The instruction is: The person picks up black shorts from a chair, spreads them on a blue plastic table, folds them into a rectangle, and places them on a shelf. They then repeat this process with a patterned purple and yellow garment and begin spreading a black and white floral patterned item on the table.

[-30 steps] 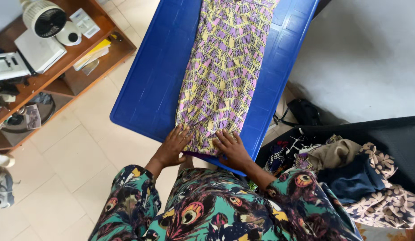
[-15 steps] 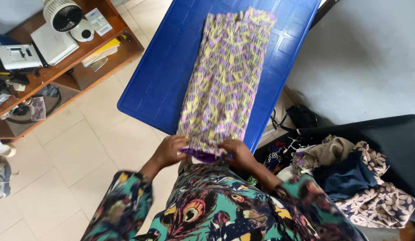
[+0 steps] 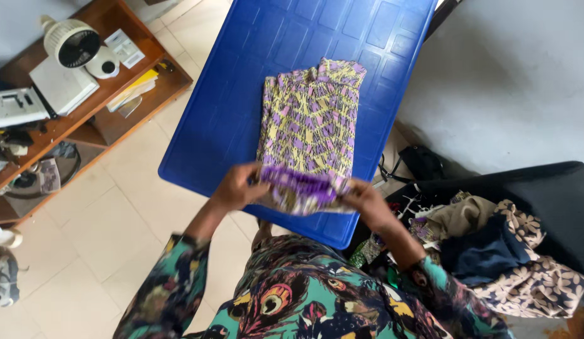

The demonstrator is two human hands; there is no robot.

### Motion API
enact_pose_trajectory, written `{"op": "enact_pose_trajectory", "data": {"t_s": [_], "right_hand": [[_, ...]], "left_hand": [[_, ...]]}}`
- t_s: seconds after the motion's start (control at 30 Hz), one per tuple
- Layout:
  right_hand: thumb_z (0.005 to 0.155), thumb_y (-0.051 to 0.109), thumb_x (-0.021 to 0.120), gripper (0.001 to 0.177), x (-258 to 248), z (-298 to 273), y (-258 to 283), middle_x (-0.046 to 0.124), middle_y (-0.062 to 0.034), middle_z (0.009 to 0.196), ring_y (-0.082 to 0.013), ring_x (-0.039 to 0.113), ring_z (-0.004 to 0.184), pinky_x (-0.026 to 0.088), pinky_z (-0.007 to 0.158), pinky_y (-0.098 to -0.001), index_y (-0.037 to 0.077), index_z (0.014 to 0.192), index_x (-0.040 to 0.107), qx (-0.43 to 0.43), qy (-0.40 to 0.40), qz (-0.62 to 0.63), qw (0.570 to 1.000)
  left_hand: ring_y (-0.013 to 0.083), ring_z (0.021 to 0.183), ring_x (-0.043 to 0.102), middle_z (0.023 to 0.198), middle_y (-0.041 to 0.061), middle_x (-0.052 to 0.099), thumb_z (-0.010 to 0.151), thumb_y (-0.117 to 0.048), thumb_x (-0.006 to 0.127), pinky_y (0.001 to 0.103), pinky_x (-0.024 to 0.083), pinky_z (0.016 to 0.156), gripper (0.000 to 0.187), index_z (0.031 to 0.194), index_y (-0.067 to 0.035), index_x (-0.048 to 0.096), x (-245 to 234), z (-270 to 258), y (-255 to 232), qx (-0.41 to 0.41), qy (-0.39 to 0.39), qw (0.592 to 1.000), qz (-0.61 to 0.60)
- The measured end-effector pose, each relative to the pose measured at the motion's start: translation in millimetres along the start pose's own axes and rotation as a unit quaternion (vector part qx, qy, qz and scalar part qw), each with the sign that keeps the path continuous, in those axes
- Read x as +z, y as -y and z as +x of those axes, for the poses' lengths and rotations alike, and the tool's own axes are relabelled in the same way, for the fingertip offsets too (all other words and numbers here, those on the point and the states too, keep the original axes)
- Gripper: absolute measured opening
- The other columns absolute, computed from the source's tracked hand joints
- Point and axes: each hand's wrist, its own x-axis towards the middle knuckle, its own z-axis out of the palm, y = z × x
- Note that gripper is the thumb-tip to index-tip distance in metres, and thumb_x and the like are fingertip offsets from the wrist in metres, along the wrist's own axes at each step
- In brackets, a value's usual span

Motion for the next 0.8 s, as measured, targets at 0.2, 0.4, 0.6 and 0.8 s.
{"op": "enact_pose_trajectory", "data": {"t_s": [0.2,0.4,0.6,0.8], "right_hand": [[0.087,0.007,0.071,0.026,-34.6,84.8,80.1,0.070,-0.0016,0.102,-0.0109,0.065,0.087,0.054,0.078,-0.0266,0.010,0.112,0.066,-0.171,-0.144,0.103,0.969],[0.094,0.007,0.072,0.017,-92.1,189.0,110.0,0.073,-0.0038,0.099,-0.0108,0.071,0.084,0.060,0.077,-0.0275,0.006,0.109,0.064,-0.171,-0.160,0.223,0.946],[0.095,0.005,0.073,0.018,-128.4,281.9,91.3,0.075,-0.0024,0.098,-0.0090,0.069,0.084,0.058,0.076,-0.0242,0.004,0.112,0.068,-0.148,-0.205,0.182,0.950],[0.095,0.006,0.075,0.017,-139.2,337.2,71.7,0.075,-0.0020,0.097,-0.0085,0.069,0.083,0.056,0.074,-0.0232,0.003,0.111,0.070,-0.110,-0.252,0.142,0.951]], "left_hand": [[0.0066,0.074,0.057,0.082,0.000,0.066,0.093,-0.020,0.074,0.027,0.047,0.062,0.019,0.100,-0.003,0.071,-43.6,140.9,-21.0,0.072,-0.065,0.995,0.036],[0.0023,0.077,0.059,0.088,-0.004,0.069,0.096,-0.016,0.073,0.022,0.049,0.066,0.022,0.113,-0.003,0.069,-72.4,272.7,11.0,0.090,-0.060,0.993,-0.040],[0.0037,0.074,0.062,0.087,-0.002,0.073,0.093,-0.014,0.075,0.023,0.051,0.064,0.023,0.111,-0.002,0.069,-72.8,360.7,82.2,0.039,-0.108,0.993,-0.032],[0.0032,0.070,0.062,0.083,-0.002,0.073,0.091,-0.018,0.076,0.024,0.050,0.062,0.024,0.109,-0.003,0.071,-74.6,384.2,106.2,-0.002,-0.149,0.989,0.011]]}}
